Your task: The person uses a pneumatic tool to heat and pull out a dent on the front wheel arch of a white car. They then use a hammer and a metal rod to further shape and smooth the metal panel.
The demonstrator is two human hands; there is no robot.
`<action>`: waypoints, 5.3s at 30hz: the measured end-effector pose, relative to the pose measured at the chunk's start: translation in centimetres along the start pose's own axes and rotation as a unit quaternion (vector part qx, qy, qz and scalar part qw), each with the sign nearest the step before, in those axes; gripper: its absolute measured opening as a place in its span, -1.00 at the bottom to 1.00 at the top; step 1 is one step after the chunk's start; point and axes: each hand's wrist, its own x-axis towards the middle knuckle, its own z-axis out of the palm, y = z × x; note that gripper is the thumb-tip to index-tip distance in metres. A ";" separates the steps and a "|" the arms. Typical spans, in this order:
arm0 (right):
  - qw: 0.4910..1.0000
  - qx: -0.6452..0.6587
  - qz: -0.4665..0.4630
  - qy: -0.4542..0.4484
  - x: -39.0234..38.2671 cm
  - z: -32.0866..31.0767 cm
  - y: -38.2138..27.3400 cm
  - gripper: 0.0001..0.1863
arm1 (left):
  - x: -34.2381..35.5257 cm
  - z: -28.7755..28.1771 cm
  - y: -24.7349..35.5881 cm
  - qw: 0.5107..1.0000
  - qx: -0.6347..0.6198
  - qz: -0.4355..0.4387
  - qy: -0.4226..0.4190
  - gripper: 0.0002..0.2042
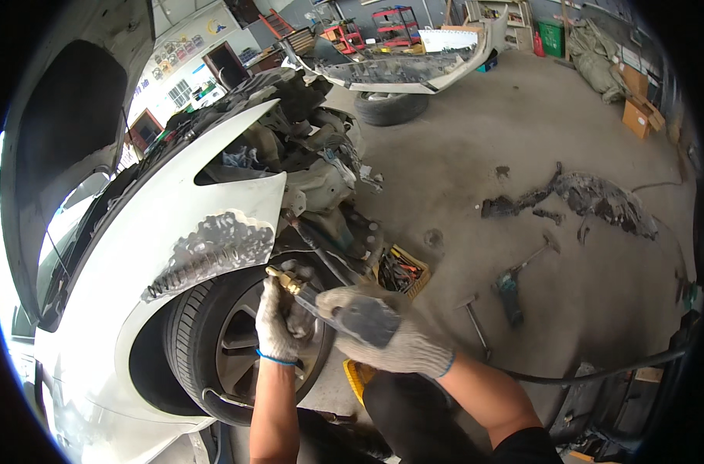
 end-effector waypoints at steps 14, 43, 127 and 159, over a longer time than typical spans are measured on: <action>0.990 0.081 -0.012 0.115 -8.0 -4.8 4.7 -0.57 | -3.6 -17.1 -7.4 0.963 0.107 -0.216 0.118 -0.86; 0.991 0.124 0.026 0.036 -8.9 -2.3 8.5 -0.58 | -2.4 -11.4 -11.0 0.984 0.007 -0.150 0.093 -0.81; 1.000 0.008 -0.011 -0.015 3.1 4.2 6.6 -0.63 | 6.7 0.5 2.4 0.965 0.130 0.105 0.202 -0.77; 0.984 0.115 0.135 -0.024 5.3 6.0 3.1 -0.36 | 8.0 -1.2 3.3 0.943 0.187 0.195 0.196 -0.66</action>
